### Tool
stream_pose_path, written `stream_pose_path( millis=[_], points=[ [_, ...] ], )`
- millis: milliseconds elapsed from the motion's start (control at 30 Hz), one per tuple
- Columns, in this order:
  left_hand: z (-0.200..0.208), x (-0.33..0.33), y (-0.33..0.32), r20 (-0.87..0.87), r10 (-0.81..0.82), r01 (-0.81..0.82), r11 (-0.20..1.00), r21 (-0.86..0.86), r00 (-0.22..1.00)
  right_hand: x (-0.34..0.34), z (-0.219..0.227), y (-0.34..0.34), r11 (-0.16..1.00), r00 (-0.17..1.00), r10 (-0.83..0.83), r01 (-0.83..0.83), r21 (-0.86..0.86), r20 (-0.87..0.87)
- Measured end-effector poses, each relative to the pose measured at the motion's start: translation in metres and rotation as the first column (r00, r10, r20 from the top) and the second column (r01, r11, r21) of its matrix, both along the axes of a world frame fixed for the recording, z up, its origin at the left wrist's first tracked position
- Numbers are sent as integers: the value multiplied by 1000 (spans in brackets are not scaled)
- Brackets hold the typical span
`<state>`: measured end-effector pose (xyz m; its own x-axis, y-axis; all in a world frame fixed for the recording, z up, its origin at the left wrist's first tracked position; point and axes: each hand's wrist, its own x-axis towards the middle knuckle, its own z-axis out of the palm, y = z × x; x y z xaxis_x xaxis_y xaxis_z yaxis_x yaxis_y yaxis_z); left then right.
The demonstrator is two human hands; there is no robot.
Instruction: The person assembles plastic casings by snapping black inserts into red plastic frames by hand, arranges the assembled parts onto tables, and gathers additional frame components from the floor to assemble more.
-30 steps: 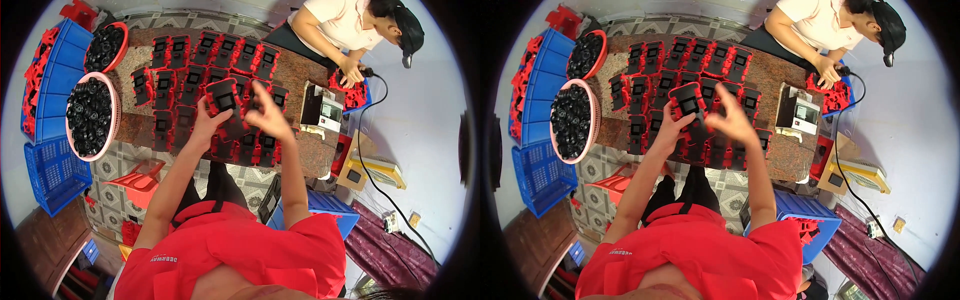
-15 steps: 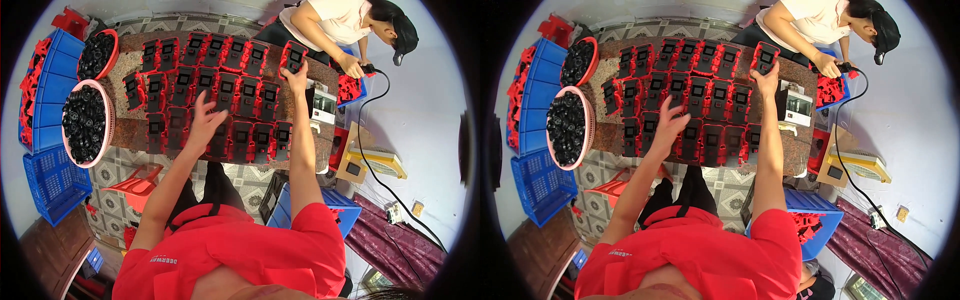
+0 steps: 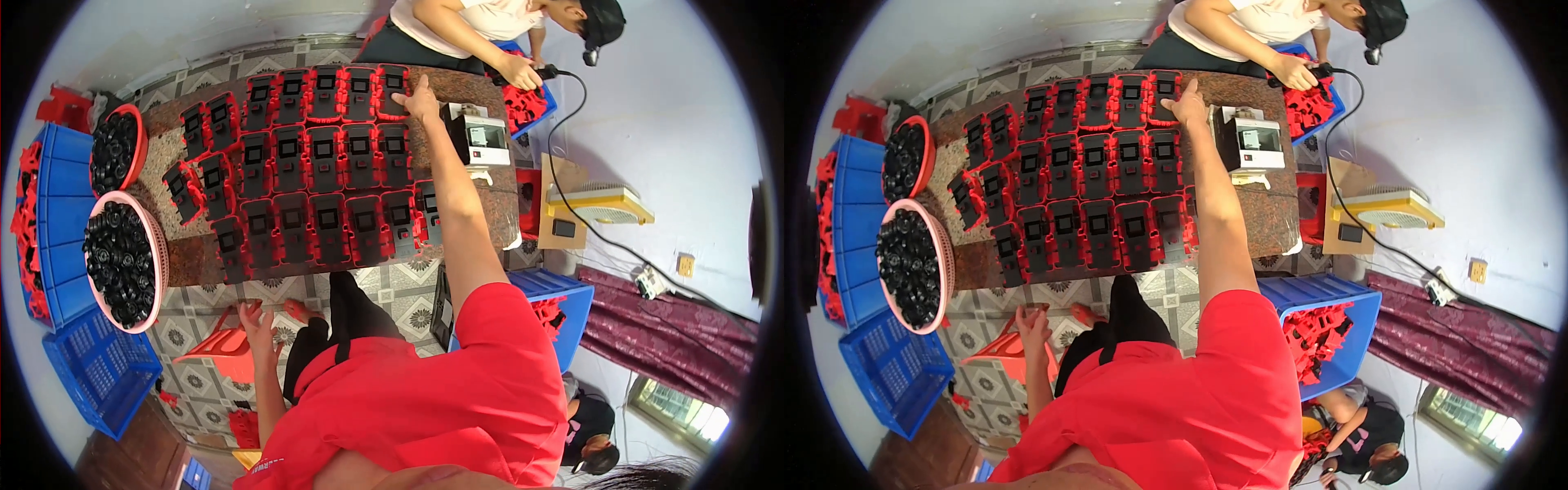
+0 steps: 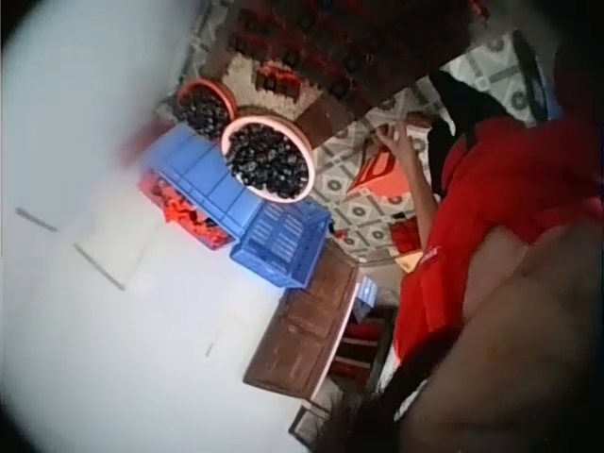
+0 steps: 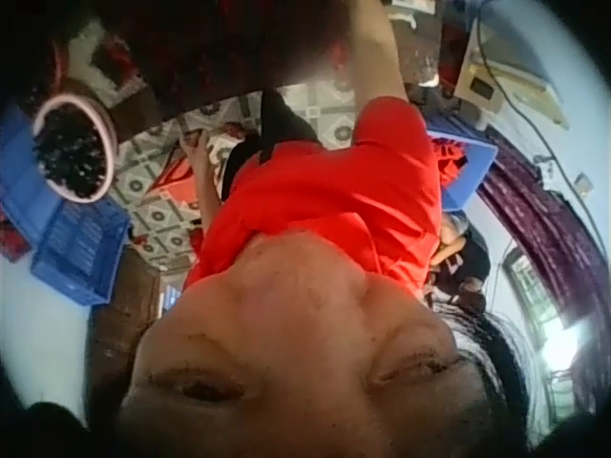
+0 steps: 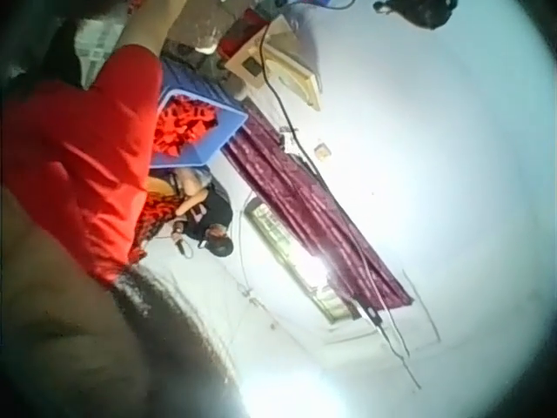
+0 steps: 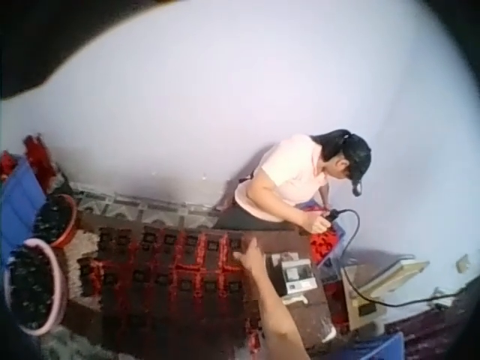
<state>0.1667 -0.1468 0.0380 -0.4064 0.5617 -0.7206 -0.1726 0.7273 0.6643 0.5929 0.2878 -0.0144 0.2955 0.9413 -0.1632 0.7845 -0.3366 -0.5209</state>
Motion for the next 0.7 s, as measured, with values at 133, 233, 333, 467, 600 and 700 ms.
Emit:
stream_pose_path(
  millis=[133, 233, 333, 467, 600, 700],
  points=[
    [-9, -13, -20, 34, -72, 70, 996, 46, 997, -45, 63, -95, 820, 995, 13, -65, 569, 95],
    [-5, -19, -30, 40, -102, 100, 993, 56, 994, -101, 86, -202, 748, 970, 125, 47, 662, -210],
    [-2, -28, -46, 55, -167, 161, 982, 98, 984, -166, 37, -319, 838, 870, 159, 132, 530, -467],
    [-16, -54, -90, 100, -261, 248, 960, 127, 960, -254, 16, -458, 892, 735, 370, -108, 440, -569],
    [-34, -80, -136, 106, -380, 360, 918, 170, 919, -282, 55, -539, 722, 658, 687, -572, 390, -308],
    [-60, -106, -177, 86, -455, 436, 882, 181, 886, -282, 64, -583, 626, 596, 779, -719, 303, -194]
  ],
)
